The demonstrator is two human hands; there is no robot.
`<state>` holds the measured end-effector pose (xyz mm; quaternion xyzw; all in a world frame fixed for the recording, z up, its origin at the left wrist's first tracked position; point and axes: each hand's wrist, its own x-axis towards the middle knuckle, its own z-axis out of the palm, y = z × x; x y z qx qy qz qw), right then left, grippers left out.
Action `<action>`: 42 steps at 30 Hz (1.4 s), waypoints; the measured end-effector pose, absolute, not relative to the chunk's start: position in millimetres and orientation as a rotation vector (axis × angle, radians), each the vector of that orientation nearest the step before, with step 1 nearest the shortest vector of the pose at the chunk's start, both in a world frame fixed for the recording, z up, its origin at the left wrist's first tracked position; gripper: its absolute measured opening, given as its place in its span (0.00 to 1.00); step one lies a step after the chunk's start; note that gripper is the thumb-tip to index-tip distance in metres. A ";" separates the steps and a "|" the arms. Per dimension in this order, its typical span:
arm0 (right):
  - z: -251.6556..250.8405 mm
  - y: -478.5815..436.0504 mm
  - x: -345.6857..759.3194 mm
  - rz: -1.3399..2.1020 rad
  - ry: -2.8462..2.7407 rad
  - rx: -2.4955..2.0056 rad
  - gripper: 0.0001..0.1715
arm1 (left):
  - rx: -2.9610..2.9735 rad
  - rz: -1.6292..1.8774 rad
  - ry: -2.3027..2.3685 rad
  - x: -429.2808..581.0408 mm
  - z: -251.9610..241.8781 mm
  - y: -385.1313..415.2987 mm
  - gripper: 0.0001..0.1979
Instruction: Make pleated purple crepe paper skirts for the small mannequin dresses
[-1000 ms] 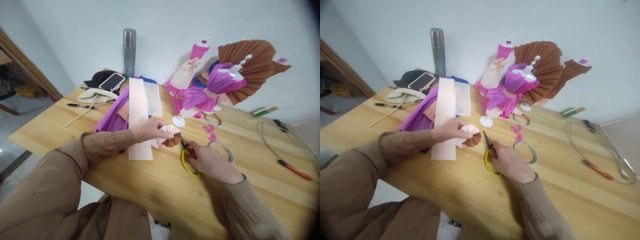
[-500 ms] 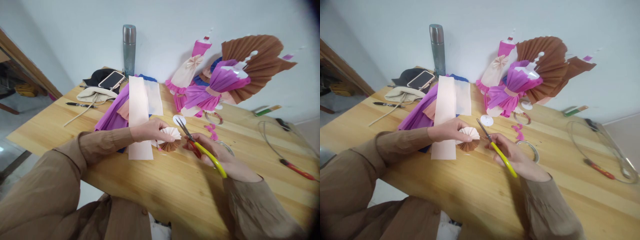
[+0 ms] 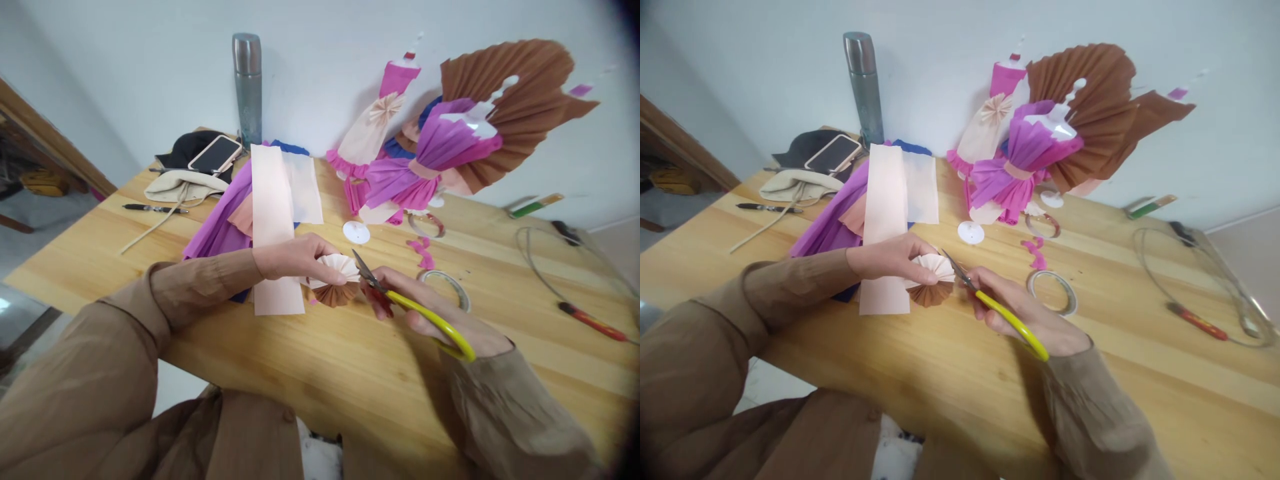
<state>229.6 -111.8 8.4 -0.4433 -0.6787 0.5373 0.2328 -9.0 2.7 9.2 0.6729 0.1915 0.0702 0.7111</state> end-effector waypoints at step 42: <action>9.3 -106.9 230.8 1.409 -1.799 -1.327 0.31 | 1.474 0.126 0.404 -8.7 -2.8 6.6 0.19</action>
